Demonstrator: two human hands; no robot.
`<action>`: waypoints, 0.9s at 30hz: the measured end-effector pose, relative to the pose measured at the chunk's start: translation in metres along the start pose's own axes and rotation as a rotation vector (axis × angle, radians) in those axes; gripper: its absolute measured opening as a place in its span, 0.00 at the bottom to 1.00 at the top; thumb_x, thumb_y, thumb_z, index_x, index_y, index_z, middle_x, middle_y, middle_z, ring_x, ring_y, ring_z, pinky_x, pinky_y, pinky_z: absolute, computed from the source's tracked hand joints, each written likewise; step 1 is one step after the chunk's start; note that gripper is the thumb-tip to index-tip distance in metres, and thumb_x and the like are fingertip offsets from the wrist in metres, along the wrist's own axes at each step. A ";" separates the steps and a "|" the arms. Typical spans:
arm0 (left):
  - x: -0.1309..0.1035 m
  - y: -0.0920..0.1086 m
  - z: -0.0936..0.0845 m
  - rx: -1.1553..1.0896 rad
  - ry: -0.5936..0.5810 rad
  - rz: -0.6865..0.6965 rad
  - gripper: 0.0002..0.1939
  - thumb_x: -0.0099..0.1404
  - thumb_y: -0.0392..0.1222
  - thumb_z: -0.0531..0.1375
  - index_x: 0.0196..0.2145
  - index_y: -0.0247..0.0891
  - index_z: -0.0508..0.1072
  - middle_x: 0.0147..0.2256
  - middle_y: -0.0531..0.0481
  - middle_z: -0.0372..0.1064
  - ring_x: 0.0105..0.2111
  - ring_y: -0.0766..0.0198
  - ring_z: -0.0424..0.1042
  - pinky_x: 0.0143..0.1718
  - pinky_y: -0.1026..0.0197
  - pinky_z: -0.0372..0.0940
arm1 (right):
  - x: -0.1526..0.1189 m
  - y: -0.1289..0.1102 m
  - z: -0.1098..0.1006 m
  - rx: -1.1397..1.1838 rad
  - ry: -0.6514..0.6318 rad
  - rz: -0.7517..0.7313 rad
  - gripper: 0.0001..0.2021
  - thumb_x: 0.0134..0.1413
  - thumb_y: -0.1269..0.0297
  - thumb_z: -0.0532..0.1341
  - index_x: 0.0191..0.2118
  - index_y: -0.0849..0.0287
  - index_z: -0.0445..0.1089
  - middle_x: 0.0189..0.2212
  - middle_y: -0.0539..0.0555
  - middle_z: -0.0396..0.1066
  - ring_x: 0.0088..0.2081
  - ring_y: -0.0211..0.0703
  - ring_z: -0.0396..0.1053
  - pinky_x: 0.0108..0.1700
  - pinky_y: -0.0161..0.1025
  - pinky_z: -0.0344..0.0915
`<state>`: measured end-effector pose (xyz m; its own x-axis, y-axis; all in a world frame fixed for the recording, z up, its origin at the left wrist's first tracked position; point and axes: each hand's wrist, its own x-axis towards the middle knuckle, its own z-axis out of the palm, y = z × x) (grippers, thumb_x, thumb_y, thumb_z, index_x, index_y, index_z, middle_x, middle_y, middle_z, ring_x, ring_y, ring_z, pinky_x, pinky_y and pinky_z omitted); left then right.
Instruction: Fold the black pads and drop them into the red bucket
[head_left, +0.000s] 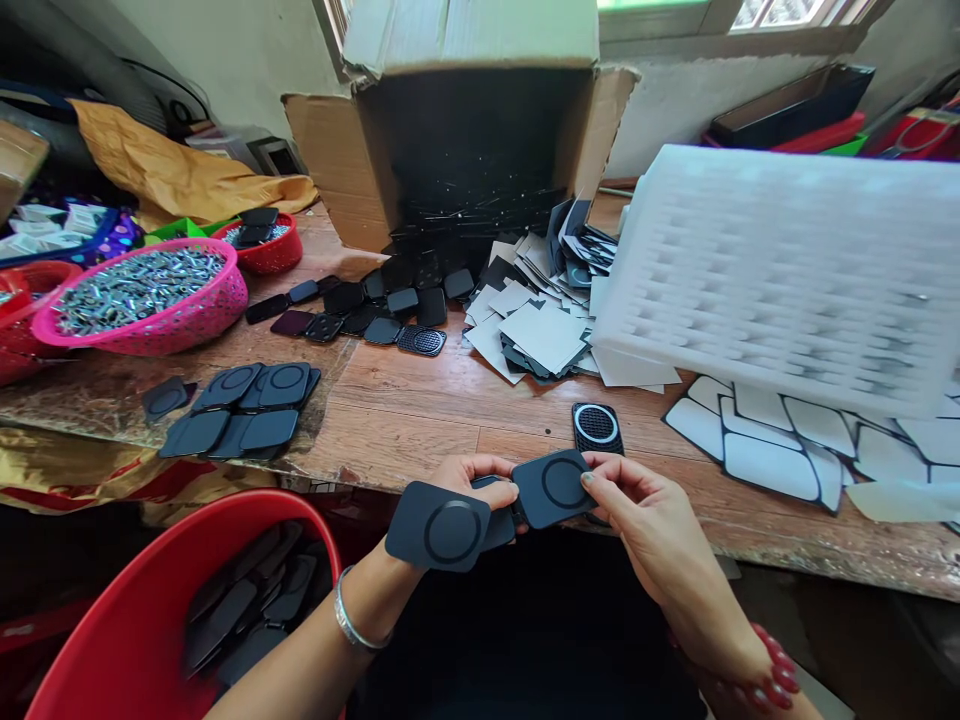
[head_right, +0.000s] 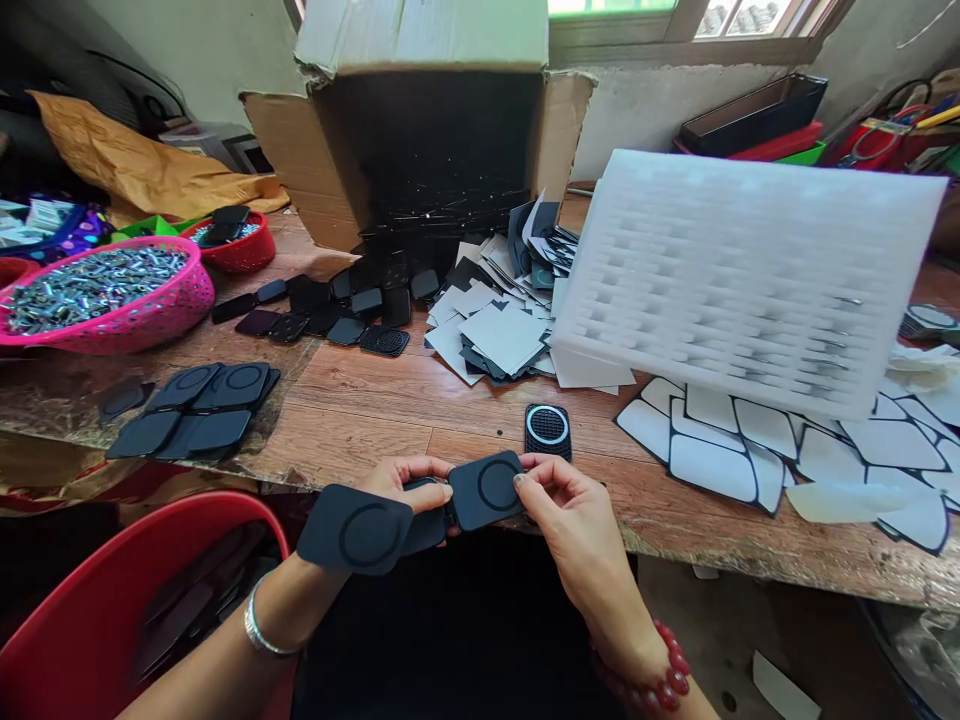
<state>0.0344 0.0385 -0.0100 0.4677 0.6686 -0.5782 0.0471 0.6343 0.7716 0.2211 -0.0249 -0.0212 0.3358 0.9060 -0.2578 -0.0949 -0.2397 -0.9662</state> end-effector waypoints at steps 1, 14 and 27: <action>0.000 0.000 0.001 0.008 0.008 0.005 0.13 0.48 0.37 0.67 0.33 0.32 0.75 0.20 0.49 0.72 0.20 0.64 0.73 0.21 0.64 0.69 | 0.000 0.000 0.000 -0.008 -0.003 -0.006 0.15 0.44 0.53 0.70 0.21 0.59 0.70 0.41 0.57 0.74 0.37 0.44 0.70 0.34 0.36 0.65; -0.005 0.007 0.006 0.028 0.070 0.045 0.12 0.45 0.37 0.66 0.31 0.33 0.77 0.21 0.51 0.73 0.20 0.65 0.72 0.23 0.65 0.67 | 0.001 0.003 -0.001 -0.132 0.022 -0.139 0.15 0.46 0.52 0.68 0.22 0.60 0.71 0.44 0.59 0.72 0.44 0.50 0.71 0.45 0.42 0.67; -0.008 0.002 0.003 0.131 0.062 0.105 0.16 0.46 0.43 0.65 0.34 0.33 0.80 0.21 0.50 0.73 0.20 0.66 0.70 0.23 0.66 0.62 | -0.006 -0.001 0.004 -0.276 0.082 -0.268 0.14 0.51 0.55 0.64 0.22 0.59 0.69 0.42 0.57 0.70 0.28 0.36 0.68 0.25 0.32 0.65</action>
<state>0.0332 0.0338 -0.0033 0.4211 0.7539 -0.5043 0.1174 0.5060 0.8545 0.2153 -0.0283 -0.0182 0.3891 0.9211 0.0151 0.2582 -0.0933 -0.9616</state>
